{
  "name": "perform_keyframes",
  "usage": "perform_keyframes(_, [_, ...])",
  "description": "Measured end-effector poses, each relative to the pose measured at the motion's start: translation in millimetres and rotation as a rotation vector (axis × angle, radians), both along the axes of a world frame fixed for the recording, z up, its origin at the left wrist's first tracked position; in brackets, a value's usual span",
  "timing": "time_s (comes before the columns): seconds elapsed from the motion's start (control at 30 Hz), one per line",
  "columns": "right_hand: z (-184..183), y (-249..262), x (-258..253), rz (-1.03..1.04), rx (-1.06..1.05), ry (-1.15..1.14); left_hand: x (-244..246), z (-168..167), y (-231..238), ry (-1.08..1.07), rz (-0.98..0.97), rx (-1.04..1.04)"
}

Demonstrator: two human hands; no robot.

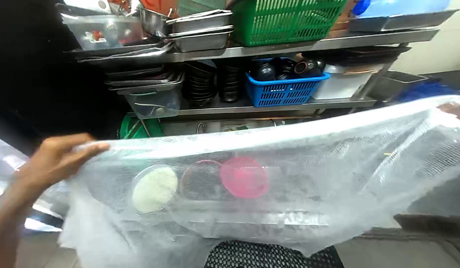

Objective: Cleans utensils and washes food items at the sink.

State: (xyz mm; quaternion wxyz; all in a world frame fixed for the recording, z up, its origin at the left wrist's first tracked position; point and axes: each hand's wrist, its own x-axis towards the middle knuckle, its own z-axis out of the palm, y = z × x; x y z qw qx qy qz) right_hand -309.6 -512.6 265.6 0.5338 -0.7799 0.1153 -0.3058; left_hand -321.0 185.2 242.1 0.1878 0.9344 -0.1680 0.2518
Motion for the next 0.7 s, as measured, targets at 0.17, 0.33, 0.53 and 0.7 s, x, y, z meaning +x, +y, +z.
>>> perform_keyframes(0.17, [-20.4, -91.1, 58.3, 0.006, 0.249, 0.028, 100.7, -13.1, -65.5, -0.030, -0.069, -0.111])
perform_keyframes(0.33, [-50.9, -112.9, 117.5, 0.074, 0.501, -0.026, 202.4, -32.2, -116.8, 0.190, -0.025, -0.065])
perform_keyframes(0.53, [-148.3, -109.9, 219.1, 0.109, 0.609, 0.034, 310.0, -109.3, -180.3, 0.465, 0.139, -0.380])
perform_keyframes(0.7, [-271.5, -88.3, 290.9, 0.141, 0.651, 0.087, 376.9, -227.0, -220.8, 0.588, 0.136, -0.719])
